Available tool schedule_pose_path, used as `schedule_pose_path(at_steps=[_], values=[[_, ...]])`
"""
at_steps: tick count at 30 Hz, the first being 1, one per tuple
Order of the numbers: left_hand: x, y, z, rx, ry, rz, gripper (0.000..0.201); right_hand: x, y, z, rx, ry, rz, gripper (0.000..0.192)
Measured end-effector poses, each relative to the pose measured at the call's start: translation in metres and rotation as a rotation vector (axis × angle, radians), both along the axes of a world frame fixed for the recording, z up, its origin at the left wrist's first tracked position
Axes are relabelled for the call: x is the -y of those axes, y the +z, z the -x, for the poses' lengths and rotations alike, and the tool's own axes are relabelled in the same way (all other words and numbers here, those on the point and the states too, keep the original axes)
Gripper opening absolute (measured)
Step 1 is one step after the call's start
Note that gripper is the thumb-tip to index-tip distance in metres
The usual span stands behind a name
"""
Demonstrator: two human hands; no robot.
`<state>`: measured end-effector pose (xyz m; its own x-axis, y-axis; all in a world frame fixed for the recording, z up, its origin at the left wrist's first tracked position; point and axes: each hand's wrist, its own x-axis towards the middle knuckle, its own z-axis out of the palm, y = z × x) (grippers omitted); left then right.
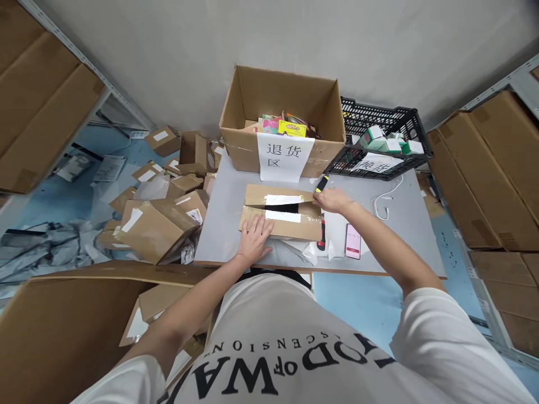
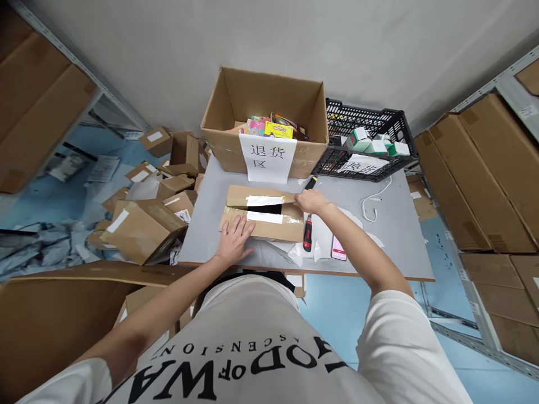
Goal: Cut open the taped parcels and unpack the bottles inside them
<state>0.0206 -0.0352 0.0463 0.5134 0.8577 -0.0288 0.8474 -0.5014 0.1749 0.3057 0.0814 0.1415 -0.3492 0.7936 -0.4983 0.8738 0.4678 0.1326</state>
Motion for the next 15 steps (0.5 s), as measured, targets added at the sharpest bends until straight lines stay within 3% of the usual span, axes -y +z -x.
schedule_pose_path(at_steps=[3,7,12,15], values=[[0.003,0.000,-0.002,-0.006,0.023,-0.001,0.093,0.021,-0.016,0.027,-0.007,-0.007,-0.140,0.036],[0.006,-0.002,-0.001,-0.017,0.021,-0.003,0.093,0.037,-0.046,0.087,-0.222,0.161,-0.290,0.054],[0.006,-0.005,0.002,-0.032,0.023,-0.001,0.089,0.012,-0.065,0.167,-0.343,0.316,-0.330,0.050],[0.006,-0.006,0.002,-0.038,0.036,0.024,0.089,-0.003,-0.070,0.192,-0.339,0.480,-0.325,0.047]])
